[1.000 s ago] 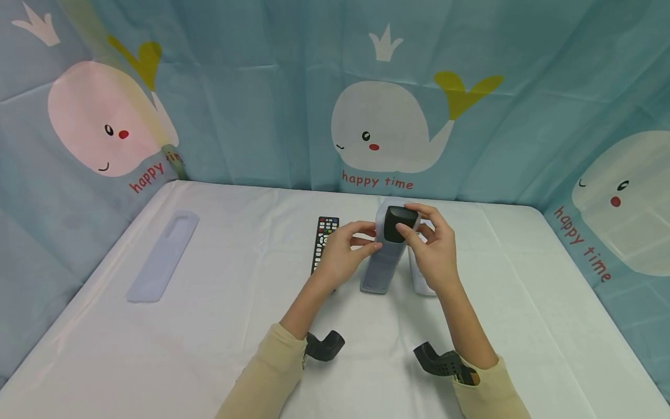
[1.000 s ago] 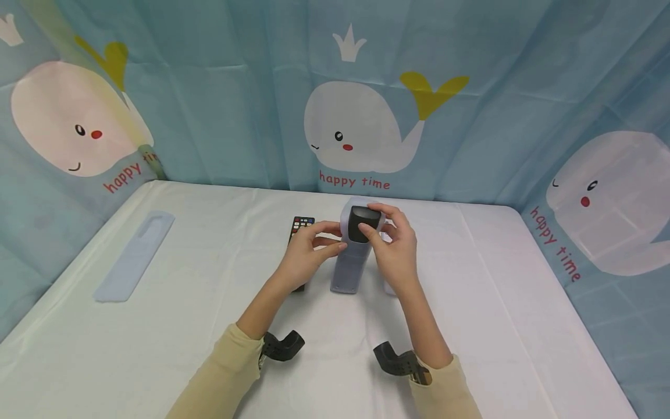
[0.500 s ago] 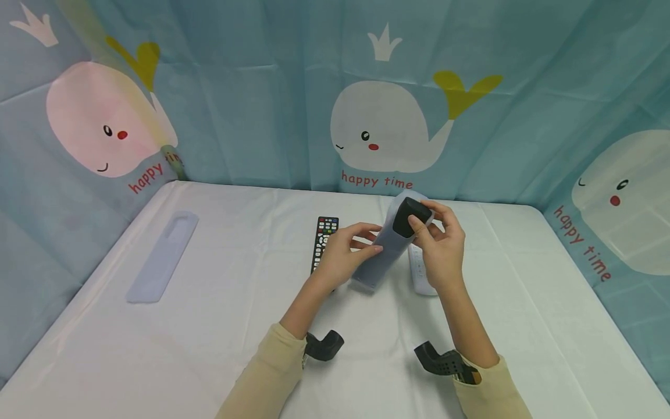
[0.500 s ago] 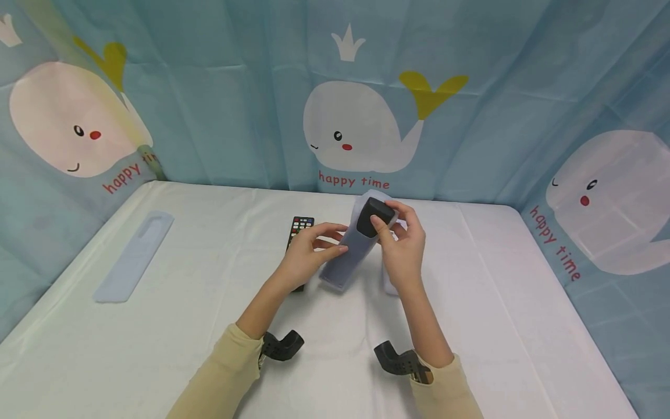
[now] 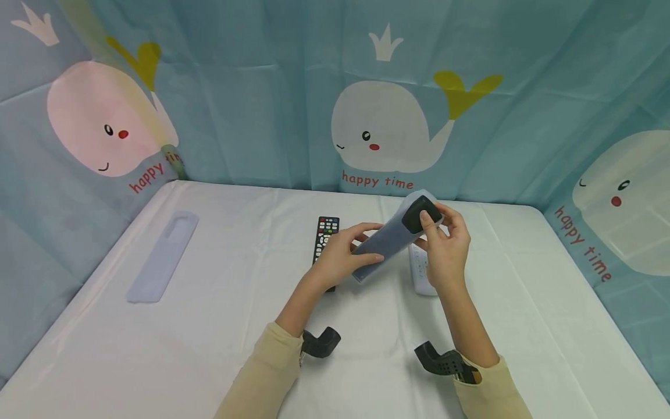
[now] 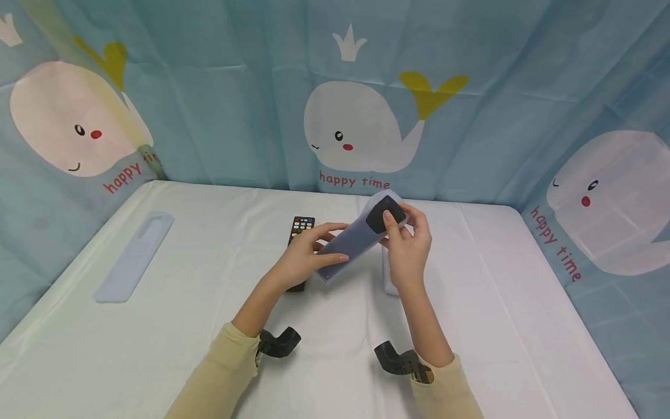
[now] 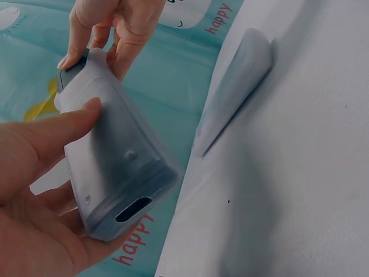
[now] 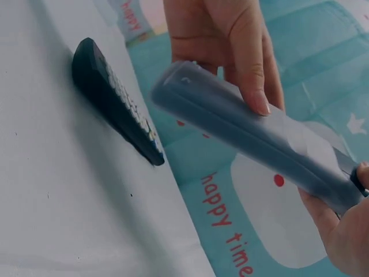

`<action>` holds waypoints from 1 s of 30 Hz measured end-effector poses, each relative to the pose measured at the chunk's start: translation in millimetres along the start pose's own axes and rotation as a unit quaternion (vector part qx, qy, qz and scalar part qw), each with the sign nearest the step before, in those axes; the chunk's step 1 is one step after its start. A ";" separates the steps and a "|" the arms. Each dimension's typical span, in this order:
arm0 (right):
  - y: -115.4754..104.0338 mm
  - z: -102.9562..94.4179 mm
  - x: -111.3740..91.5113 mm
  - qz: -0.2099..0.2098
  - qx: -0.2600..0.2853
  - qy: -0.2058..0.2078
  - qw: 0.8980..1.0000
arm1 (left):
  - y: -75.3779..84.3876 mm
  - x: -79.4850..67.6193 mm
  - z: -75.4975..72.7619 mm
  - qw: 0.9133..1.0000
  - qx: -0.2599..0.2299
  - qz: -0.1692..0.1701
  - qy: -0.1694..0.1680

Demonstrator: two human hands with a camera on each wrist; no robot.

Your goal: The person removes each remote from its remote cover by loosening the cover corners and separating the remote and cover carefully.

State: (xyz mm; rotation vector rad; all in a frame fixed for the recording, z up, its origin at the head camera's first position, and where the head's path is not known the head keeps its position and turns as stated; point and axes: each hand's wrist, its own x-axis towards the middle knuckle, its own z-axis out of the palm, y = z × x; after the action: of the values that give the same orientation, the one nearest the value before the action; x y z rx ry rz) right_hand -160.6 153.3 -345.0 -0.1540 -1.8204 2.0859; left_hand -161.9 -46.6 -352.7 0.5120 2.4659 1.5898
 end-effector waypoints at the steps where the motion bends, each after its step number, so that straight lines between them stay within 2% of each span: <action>1: 0.2 0.4 -0.3 0.002 0.002 0.004 1.000 | 0.3 -0.3 -0.6 1.000 0.000 0.001 -0.003; 9: 0.0 2.4 -1.0 0.034 0.011 0.020 0.999 | -0.1 0.6 -2.5 1.000 0.007 0.002 0.001; 18: 0.5 -2.5 1.1 0.045 -0.018 -0.020 0.999 | 0.6 -0.9 -7.4 1.000 0.002 -0.014 0.005; 23: 0.8 -5.8 2.5 0.034 -0.084 -0.027 0.996 | -1.3 -0.4 -12.9 1.000 -0.005 -0.013 0.014; 27: -1.2 -9.5 3.4 0.026 -0.162 -0.029 0.986 | -2.3 -0.4 -16.3 1.000 -0.011 -0.013 0.015; 30: -2.6 -11.7 4.7 0.024 -0.202 -0.035 0.978 | -3.0 -0.3 -19.1 1.000 -0.012 -0.014 0.009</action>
State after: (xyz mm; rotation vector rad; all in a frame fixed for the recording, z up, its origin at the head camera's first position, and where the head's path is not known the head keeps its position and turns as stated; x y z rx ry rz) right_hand -160.6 166.0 -343.6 -0.2330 -2.2856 1.7435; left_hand -168.2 -64.1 -347.4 0.4601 2.4540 1.6178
